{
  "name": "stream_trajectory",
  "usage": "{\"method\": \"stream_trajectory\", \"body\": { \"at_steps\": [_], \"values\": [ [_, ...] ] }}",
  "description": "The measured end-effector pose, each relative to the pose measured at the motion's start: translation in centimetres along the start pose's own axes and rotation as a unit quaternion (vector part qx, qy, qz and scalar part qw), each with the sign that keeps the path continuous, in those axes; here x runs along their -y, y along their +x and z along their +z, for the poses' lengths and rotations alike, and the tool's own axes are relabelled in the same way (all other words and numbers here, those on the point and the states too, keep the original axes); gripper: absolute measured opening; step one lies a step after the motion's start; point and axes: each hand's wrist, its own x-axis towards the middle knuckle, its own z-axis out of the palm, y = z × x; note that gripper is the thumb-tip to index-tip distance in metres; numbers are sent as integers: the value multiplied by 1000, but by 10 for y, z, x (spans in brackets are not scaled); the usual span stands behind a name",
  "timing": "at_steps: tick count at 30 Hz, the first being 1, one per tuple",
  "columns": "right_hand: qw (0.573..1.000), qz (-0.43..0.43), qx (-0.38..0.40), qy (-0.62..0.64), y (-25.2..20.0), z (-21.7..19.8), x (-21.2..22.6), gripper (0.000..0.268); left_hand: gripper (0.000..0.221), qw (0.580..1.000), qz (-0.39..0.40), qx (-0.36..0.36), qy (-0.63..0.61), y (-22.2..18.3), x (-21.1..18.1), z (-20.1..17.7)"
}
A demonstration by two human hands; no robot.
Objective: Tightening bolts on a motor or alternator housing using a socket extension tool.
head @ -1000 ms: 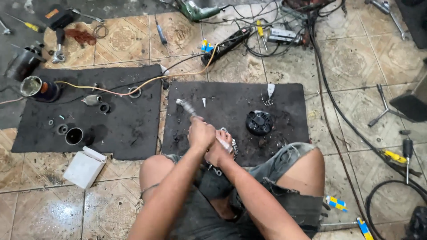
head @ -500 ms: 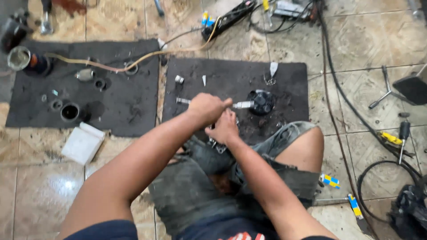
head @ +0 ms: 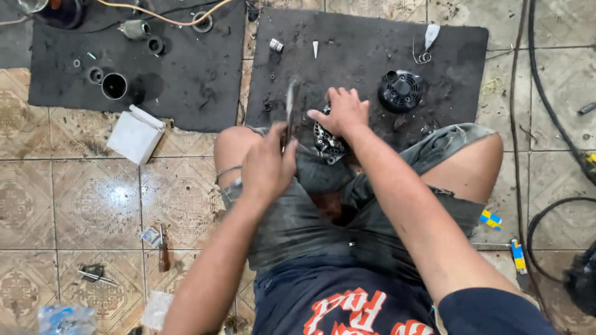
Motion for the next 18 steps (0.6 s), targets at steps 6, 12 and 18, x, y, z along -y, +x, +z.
{"method": "stream_trajectory", "body": {
  "at_steps": [6, 12, 18],
  "values": [
    [972, -170, 69, -146, -5, -33, -17, 80, 46, 984, -125, -22, -121, -62, 19, 40],
    [978, -183, 73, -68, -18, -34, -23, 78, 35, 976, -162, 8, -146, -81, 39, 51],
    [996, -1, 83, 35, -27, -23, -27, 76, 36, 982, -141, -36, -119, -73, 34, 50]
  ]
}}
